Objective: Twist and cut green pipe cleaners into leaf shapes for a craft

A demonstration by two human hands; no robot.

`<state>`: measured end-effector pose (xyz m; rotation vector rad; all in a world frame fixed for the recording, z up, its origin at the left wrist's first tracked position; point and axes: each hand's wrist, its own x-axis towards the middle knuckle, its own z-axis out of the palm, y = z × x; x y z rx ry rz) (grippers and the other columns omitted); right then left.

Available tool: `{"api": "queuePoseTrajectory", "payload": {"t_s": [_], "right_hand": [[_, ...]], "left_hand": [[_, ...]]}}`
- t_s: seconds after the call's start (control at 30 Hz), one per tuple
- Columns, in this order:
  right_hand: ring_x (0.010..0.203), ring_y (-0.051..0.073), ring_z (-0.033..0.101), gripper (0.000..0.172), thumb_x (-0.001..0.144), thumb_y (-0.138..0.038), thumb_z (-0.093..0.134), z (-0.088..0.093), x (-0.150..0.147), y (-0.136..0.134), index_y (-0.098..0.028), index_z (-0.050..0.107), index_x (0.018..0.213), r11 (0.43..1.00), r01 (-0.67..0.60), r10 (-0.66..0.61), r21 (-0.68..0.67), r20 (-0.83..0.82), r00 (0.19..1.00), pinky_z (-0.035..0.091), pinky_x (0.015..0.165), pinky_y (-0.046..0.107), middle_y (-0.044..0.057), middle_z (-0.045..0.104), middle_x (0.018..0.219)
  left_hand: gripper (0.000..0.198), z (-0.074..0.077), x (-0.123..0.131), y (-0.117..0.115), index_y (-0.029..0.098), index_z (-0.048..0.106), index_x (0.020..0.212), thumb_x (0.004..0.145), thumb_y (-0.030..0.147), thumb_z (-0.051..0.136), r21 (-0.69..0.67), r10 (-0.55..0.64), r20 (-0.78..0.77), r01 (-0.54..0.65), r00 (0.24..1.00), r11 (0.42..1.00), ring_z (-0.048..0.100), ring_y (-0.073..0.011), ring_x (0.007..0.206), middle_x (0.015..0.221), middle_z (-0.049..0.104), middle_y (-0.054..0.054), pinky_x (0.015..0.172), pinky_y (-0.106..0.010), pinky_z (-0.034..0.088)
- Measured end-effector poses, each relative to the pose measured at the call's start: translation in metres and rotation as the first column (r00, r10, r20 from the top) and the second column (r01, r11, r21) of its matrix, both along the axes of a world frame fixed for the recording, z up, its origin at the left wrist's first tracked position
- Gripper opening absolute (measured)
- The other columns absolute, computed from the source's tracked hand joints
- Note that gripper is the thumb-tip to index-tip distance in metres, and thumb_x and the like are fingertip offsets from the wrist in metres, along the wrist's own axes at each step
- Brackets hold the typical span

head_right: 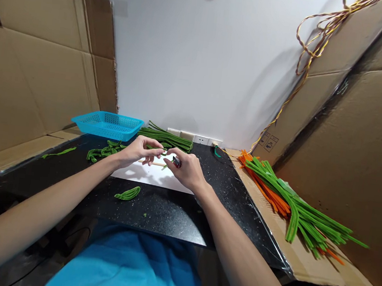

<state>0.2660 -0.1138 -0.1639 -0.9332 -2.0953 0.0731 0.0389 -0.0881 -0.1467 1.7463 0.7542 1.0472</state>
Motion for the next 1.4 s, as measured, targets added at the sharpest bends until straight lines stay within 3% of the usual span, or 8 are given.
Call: {"api": "queuePoseTrajectory", "payload": {"t_s": [0.1, 0.27, 0.67, 0.83, 1.03, 1.27, 1.4], "right_hand": [[0.052, 0.011, 0.049, 0.023, 0.097, -0.034, 0.066, 0.000, -0.002, -0.001, -0.021, 0.077, 0.112, 1.000, -0.021, 0.022, 0.008, -0.030, 0.999, 0.041, 0.061, 0.024, -0.002, 0.063, 0.061], [0.051, 0.011, 0.051, 0.020, 0.097, -0.033, 0.064, 0.000, -0.003, 0.000, -0.021, 0.081, 0.099, 0.999, -0.031, 0.033, 0.032, -0.061, 0.998, 0.040, 0.060, 0.023, -0.001, 0.065, 0.060], [0.054, 0.011, 0.054, 0.015, 0.097, -0.027, 0.061, 0.002, -0.004, -0.007, -0.020, 0.075, 0.096, 0.994, -0.082, 0.074, 0.067, 0.124, 0.990, 0.039, 0.061, 0.022, -0.001, 0.066, 0.065], [0.056, 0.012, 0.057, 0.015, 0.098, -0.028, 0.060, 0.003, -0.008, -0.010, -0.021, 0.074, 0.097, 0.996, -0.074, 0.068, 0.047, 0.118, 0.991, 0.040, 0.062, 0.022, 0.001, 0.069, 0.068], [0.056, 0.013, 0.057, 0.018, 0.100, -0.031, 0.060, 0.004, -0.008, -0.011, -0.020, 0.075, 0.101, 0.995, -0.076, 0.066, 0.058, 0.161, 0.985, 0.039, 0.062, 0.023, 0.001, 0.069, 0.067], [0.055, 0.014, 0.058, 0.022, 0.100, -0.027, 0.057, 0.003, -0.009, -0.012, -0.020, 0.077, 0.106, 0.991, -0.118, 0.101, 0.055, 0.246, 0.964, 0.037, 0.061, 0.025, 0.003, 0.072, 0.069], [0.054, 0.013, 0.056, 0.022, 0.098, -0.026, 0.057, 0.004, -0.012, -0.014, -0.019, 0.078, 0.098, 0.988, -0.151, 0.144, 0.025, 0.188, 0.972, 0.038, 0.060, 0.025, 0.003, 0.070, 0.067]], "left_hand": [[0.044, 0.000, 0.000, -0.001, 0.009, 0.077, 0.095, 0.077, 0.047, 0.089, 0.006, -0.004, -0.007, 0.004, 1.000, 1.000, 0.063, -0.0115, 0.046, 0.074, 0.073, -0.007, 0.037, -0.020, 0.041], [0.043, 0.002, 0.000, -0.003, 0.009, 0.077, 0.093, 0.076, 0.048, 0.089, 0.002, -0.001, -0.025, 0.001, 1.000, 1.000, 0.062, -0.0105, 0.046, 0.072, 0.072, -0.006, 0.037, -0.020, 0.041], [0.043, -0.001, 0.002, -0.003, 0.010, 0.075, 0.100, 0.078, 0.046, 0.087, -0.090, -0.024, -0.049, 0.020, 0.999, 0.996, 0.055, -0.0084, 0.042, 0.067, 0.069, -0.003, 0.038, -0.020, 0.042], [0.043, -0.001, 0.001, -0.002, 0.011, 0.072, 0.107, 0.077, 0.037, 0.088, -0.162, -0.046, 0.027, 0.049, 0.999, 0.986, 0.047, -0.0065, 0.038, 0.062, 0.066, 0.000, 0.037, -0.021, 0.035], [0.038, 0.000, 0.000, -0.002, 0.012, 0.073, 0.109, 0.078, 0.031, 0.085, -0.157, -0.053, 0.003, 0.053, 0.999, 0.986, 0.042, -0.0063, 0.038, 0.052, 0.057, 0.004, 0.038, -0.019, 0.027], [0.043, -0.003, -0.001, 0.000, 0.012, 0.074, 0.110, 0.078, 0.038, 0.086, -0.121, -0.094, -0.026, 0.091, 0.995, 0.988, 0.039, -0.0062, 0.041, 0.052, 0.052, 0.005, 0.040, -0.019, 0.025], [0.046, -0.003, -0.001, -0.001, 0.012, 0.074, 0.111, 0.078, 0.041, 0.086, -0.132, -0.118, -0.043, 0.111, 0.992, 0.985, 0.039, -0.0061, 0.043, 0.054, 0.052, 0.005, 0.041, -0.019, 0.026]]}}
